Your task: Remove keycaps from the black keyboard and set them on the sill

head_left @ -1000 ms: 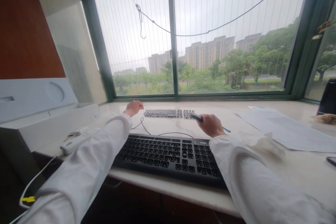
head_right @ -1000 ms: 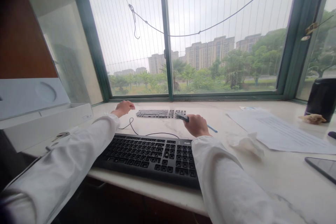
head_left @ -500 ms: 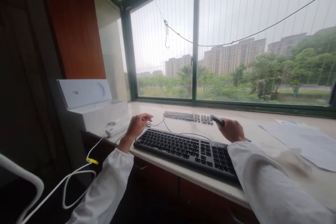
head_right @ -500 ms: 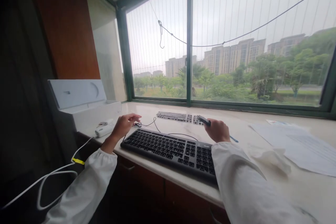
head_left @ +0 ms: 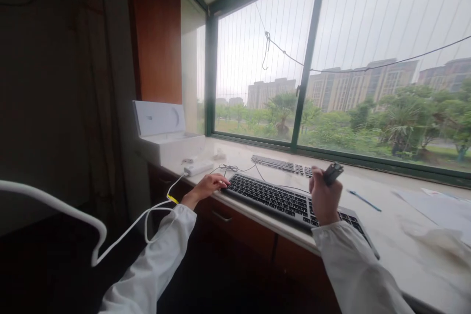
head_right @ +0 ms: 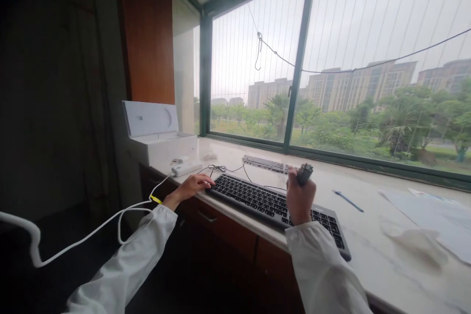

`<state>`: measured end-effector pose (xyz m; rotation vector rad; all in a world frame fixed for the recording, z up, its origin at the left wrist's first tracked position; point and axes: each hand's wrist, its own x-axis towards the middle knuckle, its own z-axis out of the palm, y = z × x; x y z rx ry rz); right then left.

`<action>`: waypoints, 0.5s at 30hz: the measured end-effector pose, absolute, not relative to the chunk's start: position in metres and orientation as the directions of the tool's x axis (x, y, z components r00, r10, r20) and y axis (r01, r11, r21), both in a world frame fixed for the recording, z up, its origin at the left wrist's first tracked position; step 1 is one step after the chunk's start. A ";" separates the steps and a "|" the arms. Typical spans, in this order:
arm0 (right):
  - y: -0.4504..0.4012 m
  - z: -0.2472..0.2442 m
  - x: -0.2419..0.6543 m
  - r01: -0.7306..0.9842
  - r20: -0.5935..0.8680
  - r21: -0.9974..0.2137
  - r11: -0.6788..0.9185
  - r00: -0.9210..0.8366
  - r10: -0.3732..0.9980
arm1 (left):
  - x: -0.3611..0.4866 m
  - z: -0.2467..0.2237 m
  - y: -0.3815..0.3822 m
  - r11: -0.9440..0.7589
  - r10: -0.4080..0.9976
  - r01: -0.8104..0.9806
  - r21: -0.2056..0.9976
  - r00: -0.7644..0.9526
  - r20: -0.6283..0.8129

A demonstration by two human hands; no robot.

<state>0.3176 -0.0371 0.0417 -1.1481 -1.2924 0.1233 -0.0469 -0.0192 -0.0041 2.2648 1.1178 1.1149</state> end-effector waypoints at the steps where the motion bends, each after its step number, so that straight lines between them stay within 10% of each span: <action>1: -0.042 0.039 0.295 0.308 0.617 -0.787 0.535 0.377 0.691 | -0.048 -0.004 -0.019 -0.615 0.788 0.491 0.617 0.364 0.496; 7: -0.043 0.041 0.178 -0.401 0.324 -0.801 0.444 0.333 0.885 | -0.049 -0.005 -0.021 -0.654 0.749 0.544 0.526 0.370 0.549; 15: -0.012 0.036 0.098 -0.535 0.154 -0.757 0.374 0.410 0.899 | -0.041 -0.012 -0.023 -0.702 0.686 0.581 0.412 0.396 0.610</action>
